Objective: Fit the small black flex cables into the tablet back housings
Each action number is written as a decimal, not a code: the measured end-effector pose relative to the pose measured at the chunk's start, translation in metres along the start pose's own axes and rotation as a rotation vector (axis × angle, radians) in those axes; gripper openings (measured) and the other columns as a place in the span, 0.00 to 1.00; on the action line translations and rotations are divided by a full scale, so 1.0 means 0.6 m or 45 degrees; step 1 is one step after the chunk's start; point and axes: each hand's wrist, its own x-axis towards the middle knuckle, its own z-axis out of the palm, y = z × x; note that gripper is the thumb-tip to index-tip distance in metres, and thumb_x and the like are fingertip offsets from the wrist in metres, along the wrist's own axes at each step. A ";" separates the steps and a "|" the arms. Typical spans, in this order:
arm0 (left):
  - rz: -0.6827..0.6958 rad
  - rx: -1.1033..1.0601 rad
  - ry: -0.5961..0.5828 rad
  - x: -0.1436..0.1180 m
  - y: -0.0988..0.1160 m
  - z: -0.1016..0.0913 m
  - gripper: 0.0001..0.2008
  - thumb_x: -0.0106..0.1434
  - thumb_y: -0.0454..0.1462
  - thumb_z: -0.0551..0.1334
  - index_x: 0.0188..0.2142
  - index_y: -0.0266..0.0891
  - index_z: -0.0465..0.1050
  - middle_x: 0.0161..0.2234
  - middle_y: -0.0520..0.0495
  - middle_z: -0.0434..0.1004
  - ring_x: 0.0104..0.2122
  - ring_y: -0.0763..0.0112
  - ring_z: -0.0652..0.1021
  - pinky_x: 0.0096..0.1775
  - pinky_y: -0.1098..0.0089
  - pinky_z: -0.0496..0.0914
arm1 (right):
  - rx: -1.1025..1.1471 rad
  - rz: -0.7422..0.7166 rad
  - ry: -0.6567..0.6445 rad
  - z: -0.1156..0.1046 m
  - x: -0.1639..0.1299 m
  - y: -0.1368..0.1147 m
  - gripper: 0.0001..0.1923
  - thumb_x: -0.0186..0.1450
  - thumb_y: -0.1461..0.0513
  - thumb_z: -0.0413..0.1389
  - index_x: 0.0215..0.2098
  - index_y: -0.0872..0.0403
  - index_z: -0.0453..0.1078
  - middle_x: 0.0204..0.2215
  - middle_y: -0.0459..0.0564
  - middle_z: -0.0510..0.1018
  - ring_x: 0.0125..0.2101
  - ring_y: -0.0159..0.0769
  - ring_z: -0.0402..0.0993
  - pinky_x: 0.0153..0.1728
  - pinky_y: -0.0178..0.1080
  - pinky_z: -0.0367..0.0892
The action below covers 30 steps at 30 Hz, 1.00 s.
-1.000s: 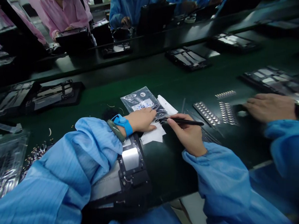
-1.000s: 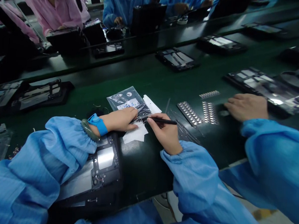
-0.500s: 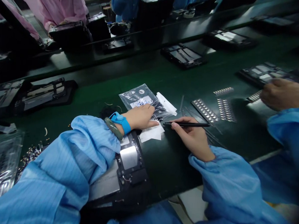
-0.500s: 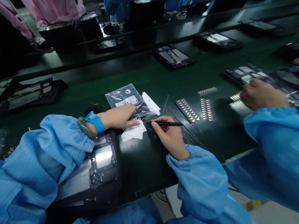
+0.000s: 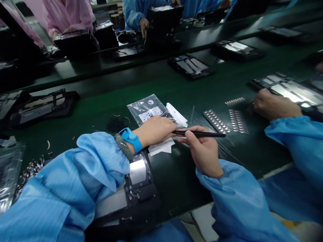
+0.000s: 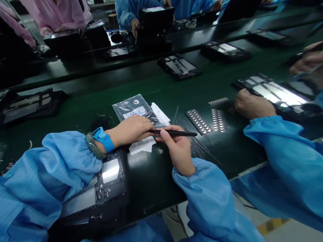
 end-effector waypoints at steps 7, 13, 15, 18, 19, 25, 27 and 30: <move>-0.096 -0.028 0.170 -0.023 0.018 -0.027 0.10 0.68 0.37 0.55 0.40 0.34 0.73 0.38 0.44 0.78 0.39 0.65 0.77 0.40 0.67 0.70 | 0.173 -0.152 0.107 0.022 -0.012 -0.034 0.17 0.55 0.51 0.64 0.34 0.50 0.65 0.32 0.45 0.79 0.32 0.37 0.79 0.31 0.39 0.78; -0.181 -0.092 0.695 -0.119 0.066 -0.065 0.09 0.67 0.37 0.55 0.37 0.34 0.71 0.33 0.46 0.77 0.34 0.69 0.77 0.37 0.70 0.72 | 0.415 -0.364 -0.082 0.070 -0.053 -0.086 0.05 0.62 0.62 0.60 0.37 0.50 0.68 0.33 0.45 0.80 0.34 0.37 0.80 0.31 0.39 0.79; -0.246 -0.086 0.787 -0.155 0.085 -0.071 0.07 0.67 0.35 0.56 0.36 0.34 0.71 0.31 0.47 0.77 0.33 0.71 0.77 0.35 0.71 0.73 | 0.434 -0.403 -0.201 0.086 -0.070 -0.095 0.06 0.63 0.64 0.59 0.38 0.50 0.69 0.35 0.45 0.80 0.36 0.37 0.80 0.33 0.40 0.79; -0.287 -0.046 0.864 -0.197 0.108 -0.073 0.06 0.67 0.33 0.56 0.36 0.34 0.70 0.30 0.47 0.77 0.31 0.72 0.76 0.34 0.72 0.73 | 0.456 -0.454 -0.335 0.106 -0.094 -0.100 0.08 0.63 0.66 0.58 0.40 0.49 0.69 0.36 0.45 0.80 0.37 0.36 0.79 0.36 0.40 0.78; -0.287 -0.023 0.890 -0.208 0.113 -0.072 0.06 0.67 0.33 0.55 0.36 0.34 0.70 0.30 0.47 0.77 0.31 0.72 0.76 0.34 0.72 0.73 | 0.456 -0.466 -0.355 0.113 -0.100 -0.100 0.08 0.63 0.67 0.58 0.40 0.49 0.69 0.36 0.45 0.80 0.37 0.36 0.79 0.38 0.41 0.78; -0.323 0.037 0.994 -0.252 0.129 -0.060 0.06 0.67 0.32 0.54 0.38 0.34 0.69 0.32 0.47 0.76 0.33 0.71 0.76 0.36 0.71 0.73 | 0.416 -0.489 -0.404 0.141 -0.127 -0.100 0.09 0.63 0.68 0.58 0.39 0.49 0.70 0.36 0.45 0.80 0.38 0.36 0.79 0.41 0.42 0.77; -0.337 0.036 1.003 -0.262 0.131 -0.055 0.05 0.67 0.31 0.54 0.39 0.34 0.69 0.32 0.47 0.76 0.33 0.71 0.76 0.37 0.71 0.73 | 0.416 -0.481 -0.418 0.147 -0.134 -0.100 0.09 0.62 0.68 0.58 0.39 0.49 0.70 0.35 0.44 0.80 0.38 0.36 0.79 0.38 0.40 0.78; -0.346 0.049 1.017 -0.273 0.133 -0.049 0.05 0.67 0.31 0.54 0.39 0.34 0.68 0.32 0.47 0.75 0.33 0.71 0.75 0.36 0.70 0.73 | 0.400 -0.440 -0.410 0.153 -0.143 -0.101 0.08 0.62 0.68 0.59 0.38 0.49 0.71 0.35 0.44 0.81 0.37 0.36 0.80 0.38 0.39 0.78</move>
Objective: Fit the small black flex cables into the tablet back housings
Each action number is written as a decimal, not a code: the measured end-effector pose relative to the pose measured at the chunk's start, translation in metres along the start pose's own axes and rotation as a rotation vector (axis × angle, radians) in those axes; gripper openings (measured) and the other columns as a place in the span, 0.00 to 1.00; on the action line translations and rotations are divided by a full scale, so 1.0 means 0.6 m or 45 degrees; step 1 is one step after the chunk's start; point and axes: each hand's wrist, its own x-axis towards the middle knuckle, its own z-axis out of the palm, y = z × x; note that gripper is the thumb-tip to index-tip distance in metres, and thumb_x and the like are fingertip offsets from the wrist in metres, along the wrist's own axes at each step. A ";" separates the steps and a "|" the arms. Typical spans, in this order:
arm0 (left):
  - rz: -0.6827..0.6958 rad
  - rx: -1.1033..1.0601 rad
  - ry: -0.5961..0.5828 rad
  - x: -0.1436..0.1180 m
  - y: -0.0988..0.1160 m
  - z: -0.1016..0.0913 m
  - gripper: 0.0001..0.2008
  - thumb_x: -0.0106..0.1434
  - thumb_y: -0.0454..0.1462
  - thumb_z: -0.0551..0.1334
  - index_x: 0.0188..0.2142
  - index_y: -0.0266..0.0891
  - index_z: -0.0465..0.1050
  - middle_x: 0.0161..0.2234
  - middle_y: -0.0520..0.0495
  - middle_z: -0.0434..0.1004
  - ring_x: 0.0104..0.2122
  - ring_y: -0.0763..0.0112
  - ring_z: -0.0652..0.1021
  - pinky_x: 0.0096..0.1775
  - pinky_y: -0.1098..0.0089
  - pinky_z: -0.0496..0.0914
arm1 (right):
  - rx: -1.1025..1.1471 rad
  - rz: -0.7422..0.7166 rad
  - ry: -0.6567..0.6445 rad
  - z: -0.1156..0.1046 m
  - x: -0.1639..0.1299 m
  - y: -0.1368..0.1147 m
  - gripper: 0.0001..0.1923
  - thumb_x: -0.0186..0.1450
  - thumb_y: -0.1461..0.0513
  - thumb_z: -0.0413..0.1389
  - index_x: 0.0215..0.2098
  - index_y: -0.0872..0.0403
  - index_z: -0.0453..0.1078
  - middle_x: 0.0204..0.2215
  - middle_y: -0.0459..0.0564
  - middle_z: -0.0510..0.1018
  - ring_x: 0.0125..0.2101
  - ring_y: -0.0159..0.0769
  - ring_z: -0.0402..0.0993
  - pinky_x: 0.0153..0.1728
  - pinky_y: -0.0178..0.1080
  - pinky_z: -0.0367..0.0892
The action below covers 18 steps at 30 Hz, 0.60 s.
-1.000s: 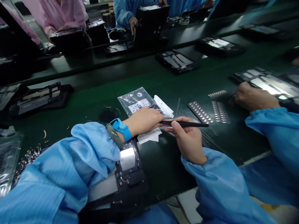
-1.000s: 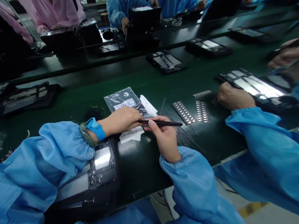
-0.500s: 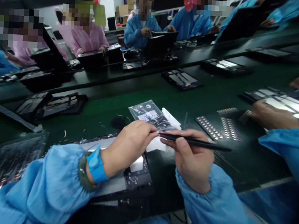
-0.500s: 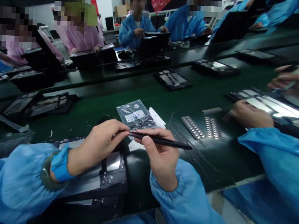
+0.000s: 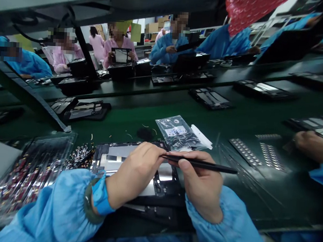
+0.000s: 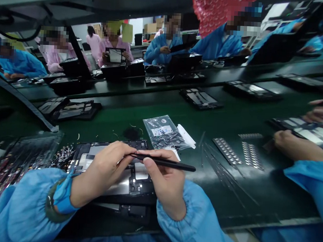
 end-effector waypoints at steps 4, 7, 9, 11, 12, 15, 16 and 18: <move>-0.004 0.007 0.024 -0.008 -0.004 -0.004 0.06 0.67 0.31 0.54 0.38 0.34 0.68 0.31 0.46 0.76 0.33 0.70 0.76 0.36 0.69 0.73 | -0.043 0.050 -0.009 0.007 -0.004 0.003 0.06 0.62 0.66 0.60 0.37 0.50 0.70 0.33 0.47 0.81 0.36 0.37 0.80 0.38 0.40 0.78; -0.012 0.008 0.027 -0.014 -0.008 -0.005 0.06 0.67 0.31 0.53 0.38 0.34 0.69 0.32 0.46 0.76 0.34 0.70 0.76 0.37 0.70 0.73 | -0.070 0.110 -0.003 0.011 -0.006 0.008 0.05 0.61 0.64 0.61 0.36 0.51 0.70 0.33 0.48 0.82 0.36 0.37 0.80 0.40 0.40 0.77; -0.016 -0.004 0.033 -0.018 -0.009 -0.005 0.07 0.67 0.30 0.53 0.39 0.34 0.69 0.32 0.46 0.76 0.34 0.70 0.76 0.37 0.70 0.72 | -0.072 0.166 0.021 0.012 -0.007 0.011 0.05 0.60 0.63 0.62 0.35 0.50 0.71 0.33 0.47 0.82 0.36 0.36 0.80 0.40 0.39 0.77; -0.065 -0.043 0.030 -0.023 -0.009 -0.008 0.06 0.66 0.30 0.54 0.39 0.34 0.69 0.32 0.47 0.76 0.33 0.70 0.76 0.36 0.70 0.72 | -0.044 0.257 0.035 0.011 -0.005 0.011 0.06 0.59 0.62 0.63 0.34 0.50 0.71 0.32 0.46 0.82 0.35 0.35 0.80 0.39 0.37 0.77; -0.120 -0.077 0.017 -0.024 -0.008 -0.010 0.05 0.66 0.30 0.55 0.38 0.34 0.69 0.31 0.47 0.76 0.33 0.71 0.76 0.35 0.71 0.71 | -0.017 0.324 0.029 0.011 -0.004 0.010 0.07 0.59 0.61 0.64 0.34 0.50 0.71 0.31 0.45 0.82 0.35 0.35 0.80 0.38 0.37 0.77; -0.392 -0.236 -0.081 -0.023 -0.004 -0.021 0.02 0.62 0.30 0.61 0.33 0.37 0.70 0.29 0.51 0.75 0.30 0.73 0.75 0.32 0.74 0.69 | 0.114 0.609 -0.055 0.009 0.005 0.004 0.09 0.58 0.58 0.64 0.32 0.51 0.70 0.29 0.46 0.81 0.31 0.36 0.80 0.34 0.38 0.77; -0.502 -0.300 -0.135 -0.021 -0.003 -0.025 0.03 0.61 0.31 0.62 0.31 0.37 0.69 0.28 0.52 0.74 0.28 0.74 0.74 0.30 0.75 0.67 | 0.163 0.714 -0.088 0.008 0.008 0.001 0.10 0.57 0.57 0.64 0.31 0.52 0.69 0.29 0.46 0.81 0.29 0.36 0.80 0.32 0.37 0.77; -0.724 -0.444 -0.246 -0.016 0.000 -0.033 0.06 0.59 0.33 0.64 0.28 0.38 0.68 0.25 0.54 0.73 0.26 0.75 0.73 0.27 0.75 0.65 | 0.247 0.892 -0.126 0.009 0.015 -0.003 0.13 0.56 0.56 0.65 0.29 0.52 0.68 0.29 0.47 0.81 0.27 0.34 0.79 0.30 0.34 0.76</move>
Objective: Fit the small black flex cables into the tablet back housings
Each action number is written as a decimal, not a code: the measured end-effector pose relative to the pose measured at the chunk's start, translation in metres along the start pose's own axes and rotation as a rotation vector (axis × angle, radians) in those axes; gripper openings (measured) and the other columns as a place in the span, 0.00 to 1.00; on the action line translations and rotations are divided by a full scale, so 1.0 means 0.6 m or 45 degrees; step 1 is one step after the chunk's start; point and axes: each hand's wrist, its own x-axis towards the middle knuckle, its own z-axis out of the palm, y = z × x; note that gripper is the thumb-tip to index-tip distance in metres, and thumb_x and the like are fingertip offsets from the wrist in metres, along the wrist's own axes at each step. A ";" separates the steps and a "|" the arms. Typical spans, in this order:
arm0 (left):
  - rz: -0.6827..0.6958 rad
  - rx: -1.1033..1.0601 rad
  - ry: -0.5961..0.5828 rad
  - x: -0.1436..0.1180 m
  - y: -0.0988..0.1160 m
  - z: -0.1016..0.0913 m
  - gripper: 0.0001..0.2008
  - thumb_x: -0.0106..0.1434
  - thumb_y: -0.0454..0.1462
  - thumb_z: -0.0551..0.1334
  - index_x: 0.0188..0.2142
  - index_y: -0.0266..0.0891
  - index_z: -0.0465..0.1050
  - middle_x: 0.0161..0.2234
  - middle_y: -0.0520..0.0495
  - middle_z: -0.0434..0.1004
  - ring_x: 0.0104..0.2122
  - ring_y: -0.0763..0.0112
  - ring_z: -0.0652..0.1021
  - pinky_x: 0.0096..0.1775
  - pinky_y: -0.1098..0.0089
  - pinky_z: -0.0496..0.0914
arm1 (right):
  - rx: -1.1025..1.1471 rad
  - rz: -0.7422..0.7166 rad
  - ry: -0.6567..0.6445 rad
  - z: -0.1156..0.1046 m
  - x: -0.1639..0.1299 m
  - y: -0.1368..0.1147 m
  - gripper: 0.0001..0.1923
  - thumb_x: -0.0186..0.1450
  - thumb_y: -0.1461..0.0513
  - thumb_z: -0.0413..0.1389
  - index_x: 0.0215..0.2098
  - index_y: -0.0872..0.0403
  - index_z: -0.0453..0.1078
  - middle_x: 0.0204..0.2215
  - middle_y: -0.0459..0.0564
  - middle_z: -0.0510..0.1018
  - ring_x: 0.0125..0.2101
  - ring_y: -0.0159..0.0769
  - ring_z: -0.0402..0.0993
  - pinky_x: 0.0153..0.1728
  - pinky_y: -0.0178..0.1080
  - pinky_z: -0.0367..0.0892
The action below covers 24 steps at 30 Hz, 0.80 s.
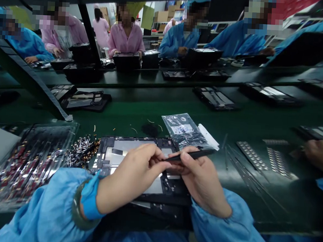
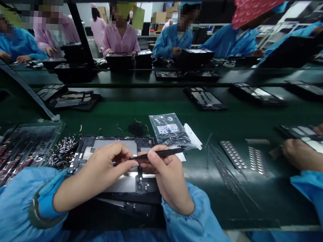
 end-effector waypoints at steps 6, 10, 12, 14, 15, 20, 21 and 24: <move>-0.368 -0.378 -0.187 0.000 0.008 -0.005 0.06 0.55 0.34 0.65 0.28 0.38 0.67 0.24 0.55 0.71 0.24 0.76 0.71 0.25 0.76 0.64 | 0.065 0.200 -0.025 0.008 0.008 -0.006 0.16 0.51 0.55 0.68 0.26 0.55 0.68 0.27 0.49 0.81 0.27 0.33 0.79 0.26 0.27 0.74; -0.340 -0.450 -0.163 -0.005 -0.001 -0.001 0.05 0.55 0.33 0.64 0.27 0.39 0.67 0.23 0.54 0.70 0.23 0.76 0.70 0.23 0.76 0.63 | 0.055 0.200 -0.056 0.011 0.013 -0.006 0.15 0.52 0.55 0.67 0.25 0.55 0.69 0.27 0.49 0.81 0.27 0.33 0.80 0.27 0.27 0.74; -0.316 -0.448 -0.156 -0.006 -0.004 0.000 0.05 0.55 0.34 0.64 0.27 0.39 0.68 0.23 0.54 0.70 0.23 0.76 0.70 0.22 0.76 0.64 | 0.024 0.194 -0.059 0.012 0.014 -0.005 0.15 0.52 0.54 0.67 0.25 0.55 0.68 0.27 0.49 0.81 0.27 0.33 0.80 0.26 0.28 0.74; -0.305 -0.422 -0.159 -0.006 -0.005 -0.001 0.05 0.55 0.34 0.64 0.27 0.39 0.68 0.23 0.54 0.72 0.23 0.76 0.71 0.22 0.76 0.64 | -0.012 0.196 -0.055 0.013 0.013 -0.004 0.16 0.52 0.54 0.67 0.25 0.55 0.68 0.26 0.49 0.81 0.25 0.33 0.79 0.25 0.29 0.74; -0.303 -0.404 -0.162 -0.007 -0.005 -0.002 0.05 0.55 0.34 0.64 0.27 0.39 0.68 0.23 0.53 0.72 0.23 0.75 0.72 0.23 0.76 0.65 | -0.018 0.198 -0.051 0.013 0.013 -0.004 0.16 0.52 0.54 0.67 0.25 0.55 0.68 0.26 0.49 0.81 0.25 0.33 0.79 0.25 0.29 0.74; -0.211 -0.197 -0.098 -0.020 -0.019 -0.024 0.08 0.57 0.35 0.63 0.38 0.38 0.71 0.31 0.49 0.77 0.29 0.71 0.77 0.31 0.72 0.72 | -0.020 0.160 -0.025 0.010 0.021 -0.018 0.15 0.52 0.55 0.67 0.25 0.54 0.68 0.26 0.46 0.81 0.25 0.32 0.79 0.24 0.27 0.73; -0.190 -0.128 -0.067 -0.024 -0.023 -0.031 0.10 0.58 0.36 0.63 0.40 0.38 0.71 0.32 0.48 0.78 0.31 0.70 0.77 0.33 0.70 0.73 | -0.048 0.115 -0.019 0.009 0.028 -0.024 0.15 0.52 0.55 0.67 0.25 0.54 0.69 0.26 0.46 0.81 0.25 0.32 0.79 0.24 0.27 0.74; -0.189 0.021 0.003 -0.042 -0.036 -0.058 0.11 0.61 0.39 0.60 0.42 0.39 0.71 0.34 0.48 0.78 0.33 0.69 0.78 0.35 0.69 0.73 | -0.212 -0.039 0.000 0.013 0.065 -0.037 0.15 0.51 0.55 0.68 0.26 0.55 0.69 0.26 0.47 0.81 0.26 0.33 0.79 0.24 0.28 0.74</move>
